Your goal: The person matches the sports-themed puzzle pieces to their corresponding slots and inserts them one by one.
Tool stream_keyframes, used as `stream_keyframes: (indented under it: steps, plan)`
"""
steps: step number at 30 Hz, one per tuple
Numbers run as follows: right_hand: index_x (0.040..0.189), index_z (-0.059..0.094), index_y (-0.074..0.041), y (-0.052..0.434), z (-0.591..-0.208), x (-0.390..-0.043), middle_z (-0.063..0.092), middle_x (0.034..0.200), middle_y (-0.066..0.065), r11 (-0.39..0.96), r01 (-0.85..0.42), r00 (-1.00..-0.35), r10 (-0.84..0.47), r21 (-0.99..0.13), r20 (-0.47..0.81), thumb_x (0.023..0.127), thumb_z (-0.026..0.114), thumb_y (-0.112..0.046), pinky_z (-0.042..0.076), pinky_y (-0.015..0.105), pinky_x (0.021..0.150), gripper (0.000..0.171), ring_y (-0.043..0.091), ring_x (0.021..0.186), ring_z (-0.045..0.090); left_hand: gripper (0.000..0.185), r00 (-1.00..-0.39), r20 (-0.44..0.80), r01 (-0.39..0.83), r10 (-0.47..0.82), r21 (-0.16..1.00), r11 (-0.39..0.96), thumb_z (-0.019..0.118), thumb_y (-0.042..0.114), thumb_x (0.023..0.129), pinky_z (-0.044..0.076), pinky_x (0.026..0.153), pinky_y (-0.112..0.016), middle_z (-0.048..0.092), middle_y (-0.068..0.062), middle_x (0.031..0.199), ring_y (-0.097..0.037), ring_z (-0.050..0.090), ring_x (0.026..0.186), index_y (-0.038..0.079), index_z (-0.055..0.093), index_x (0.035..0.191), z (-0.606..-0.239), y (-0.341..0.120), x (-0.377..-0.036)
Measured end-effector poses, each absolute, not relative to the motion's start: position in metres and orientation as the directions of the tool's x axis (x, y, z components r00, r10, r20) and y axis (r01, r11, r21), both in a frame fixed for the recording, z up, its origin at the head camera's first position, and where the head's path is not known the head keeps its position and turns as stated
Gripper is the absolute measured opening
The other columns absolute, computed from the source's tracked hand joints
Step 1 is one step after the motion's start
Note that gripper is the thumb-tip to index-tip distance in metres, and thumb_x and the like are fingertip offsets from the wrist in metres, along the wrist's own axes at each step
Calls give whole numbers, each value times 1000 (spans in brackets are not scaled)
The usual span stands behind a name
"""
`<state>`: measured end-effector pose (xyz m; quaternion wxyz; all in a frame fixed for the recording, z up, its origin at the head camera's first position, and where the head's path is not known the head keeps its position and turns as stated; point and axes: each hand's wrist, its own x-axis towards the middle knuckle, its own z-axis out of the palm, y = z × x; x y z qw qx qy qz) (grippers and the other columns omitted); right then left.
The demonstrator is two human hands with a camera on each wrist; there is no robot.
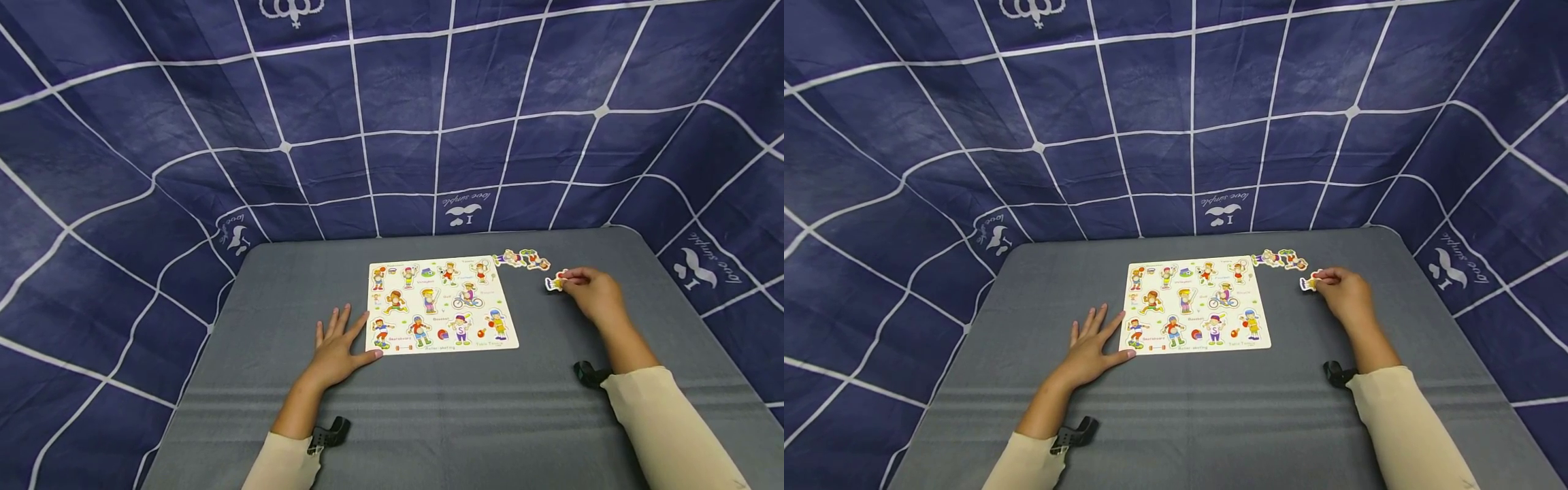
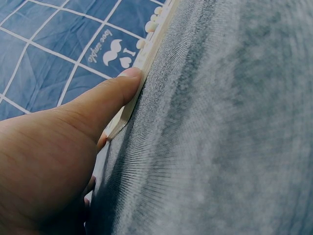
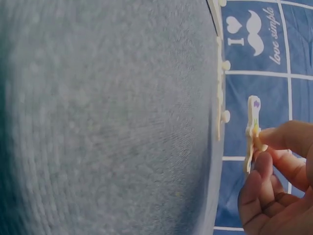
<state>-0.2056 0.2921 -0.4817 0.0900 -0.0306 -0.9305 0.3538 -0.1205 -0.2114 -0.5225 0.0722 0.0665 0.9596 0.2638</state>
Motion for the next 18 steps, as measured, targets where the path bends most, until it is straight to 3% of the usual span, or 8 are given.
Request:
stream_keyframes:
  steps: [18]
  plan:
    - [106,72,4,270,-470,-193,71,95,20,708,-149,-967,42,-690,253,92,70,-11,41,10,58,21,-15,66,49,95,-978,-132,76,163,501,862,70,67,83,-11,122,-66,4,-10,172,-37,-5,159,33,28,161,-525,-213,-122]
